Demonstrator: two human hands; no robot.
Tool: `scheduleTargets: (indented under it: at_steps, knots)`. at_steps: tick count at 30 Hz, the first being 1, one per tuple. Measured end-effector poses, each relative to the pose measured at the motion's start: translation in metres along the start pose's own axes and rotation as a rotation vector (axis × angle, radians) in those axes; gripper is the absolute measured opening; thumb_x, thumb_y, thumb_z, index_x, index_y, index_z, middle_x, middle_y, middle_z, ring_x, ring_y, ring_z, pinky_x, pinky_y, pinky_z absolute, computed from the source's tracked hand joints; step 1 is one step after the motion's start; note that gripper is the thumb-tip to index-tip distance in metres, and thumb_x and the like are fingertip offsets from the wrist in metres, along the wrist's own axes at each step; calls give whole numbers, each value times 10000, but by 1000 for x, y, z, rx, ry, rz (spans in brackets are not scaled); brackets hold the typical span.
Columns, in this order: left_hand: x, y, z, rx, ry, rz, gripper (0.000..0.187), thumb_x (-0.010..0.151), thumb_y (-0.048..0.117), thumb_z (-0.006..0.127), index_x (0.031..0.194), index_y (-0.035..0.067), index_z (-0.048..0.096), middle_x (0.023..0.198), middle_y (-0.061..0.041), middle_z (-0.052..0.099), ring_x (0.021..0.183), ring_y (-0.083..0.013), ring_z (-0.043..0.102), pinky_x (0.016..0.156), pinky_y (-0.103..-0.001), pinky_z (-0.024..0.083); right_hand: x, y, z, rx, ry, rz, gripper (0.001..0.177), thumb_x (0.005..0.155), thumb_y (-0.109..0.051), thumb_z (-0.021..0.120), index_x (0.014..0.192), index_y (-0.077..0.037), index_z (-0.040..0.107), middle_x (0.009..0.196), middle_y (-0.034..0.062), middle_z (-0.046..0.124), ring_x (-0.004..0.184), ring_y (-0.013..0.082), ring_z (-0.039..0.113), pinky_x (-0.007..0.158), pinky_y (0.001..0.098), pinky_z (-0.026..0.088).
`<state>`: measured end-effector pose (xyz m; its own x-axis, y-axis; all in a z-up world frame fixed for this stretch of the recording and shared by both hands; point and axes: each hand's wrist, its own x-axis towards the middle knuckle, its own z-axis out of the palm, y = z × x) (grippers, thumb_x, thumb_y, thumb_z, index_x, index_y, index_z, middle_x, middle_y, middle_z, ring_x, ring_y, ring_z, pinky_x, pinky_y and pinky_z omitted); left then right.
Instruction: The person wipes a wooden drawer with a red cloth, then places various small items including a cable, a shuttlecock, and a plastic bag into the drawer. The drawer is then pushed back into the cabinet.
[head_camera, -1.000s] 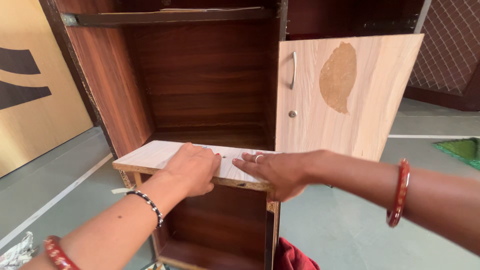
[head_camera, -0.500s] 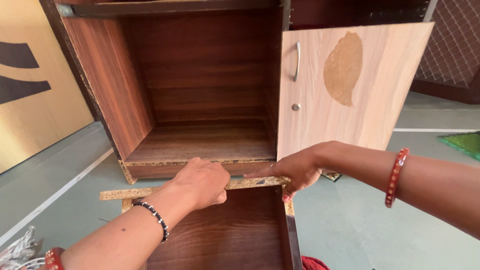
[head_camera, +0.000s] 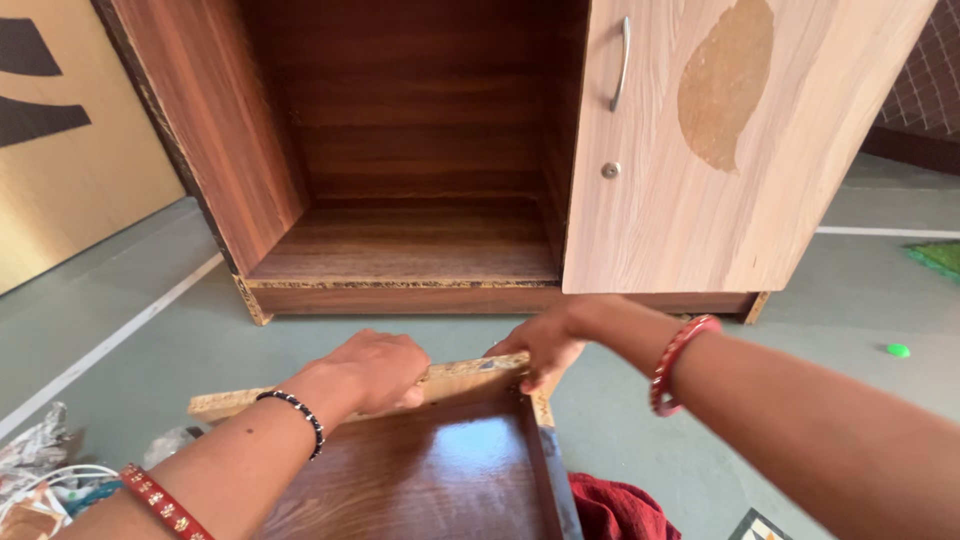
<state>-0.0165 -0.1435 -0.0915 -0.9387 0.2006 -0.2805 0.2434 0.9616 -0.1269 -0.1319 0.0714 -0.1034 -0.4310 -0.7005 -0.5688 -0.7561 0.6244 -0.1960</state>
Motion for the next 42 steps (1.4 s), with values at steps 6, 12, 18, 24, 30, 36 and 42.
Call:
scheduleTargets:
  at_steps: [6, 12, 18, 24, 30, 36, 42]
  knots:
    - [18, -11, 26, -34, -94, -81, 294, 961, 316, 631, 1146, 94, 685, 1274, -120, 649, 1208, -310, 625, 1026, -437, 502, 34, 11, 30, 124, 185, 13, 599, 927, -304, 629, 1507, -296, 478, 1400, 80, 643, 1286, 291, 592, 1065, 438, 470]
    - [41, -15, 52, -55, -116, -98, 297, 988, 266, 560, 1250, 146, 633, 1343, -87, 621, 1280, -291, 578, 1076, -457, 454, 42, 10, 46, 154, 220, 180, 500, 961, -328, 574, 1454, -375, 507, 1417, 11, 610, 1315, 259, 560, 1067, 475, 461]
    - [49, -3, 59, -84, -149, -164, 324, 1001, 238, 490, 1293, 150, 600, 1367, -76, 619, 1303, -281, 571, 1102, -464, 429, 42, 7, 65, 69, 306, 216, 498, 1010, -363, 534, 1500, -348, 452, 1452, 33, 578, 1380, 263, 506, 1104, 526, 410]
    - [31, 20, 40, -44, -48, -132, 412, 951, 260, 582, 1345, 146, 551, 1375, -83, 597, 1309, -292, 561, 1086, -448, 459, 5, 16, 79, -135, 429, 290, 748, 893, -437, 701, 1540, -259, 372, 1531, 51, 451, 1389, 268, 453, 1075, 509, 427]
    - [23, 83, 32, -93, 86, 100, 527, 906, 258, 667, 1396, 150, 507, 1430, -51, 509, 1342, -273, 501, 1115, -440, 409, -45, 9, 106, -104, 69, 558, 846, 688, -719, 766, 1349, -195, 708, 1344, 34, 713, 1258, 251, 652, 1036, 431, 515]
    - [5, 130, 35, -87, -6, 214, 607, 881, 338, 731, 1406, 146, 497, 1406, -67, 518, 1348, -264, 491, 1131, -396, 410, -64, -11, 150, -4, -20, 534, 1028, 581, -732, 824, 1469, -292, 550, 1393, -20, 644, 1303, 241, 599, 1064, 440, 482]
    - [-22, 140, 39, -89, -98, 185, 640, 903, 351, 729, 1450, 134, 479, 1409, -75, 528, 1349, -267, 508, 1131, -399, 423, -71, -17, 182, 72, 20, 470, 978, 684, -450, 856, 1544, -269, 427, 1325, 61, 699, 1134, 268, 703, 960, 422, 559]
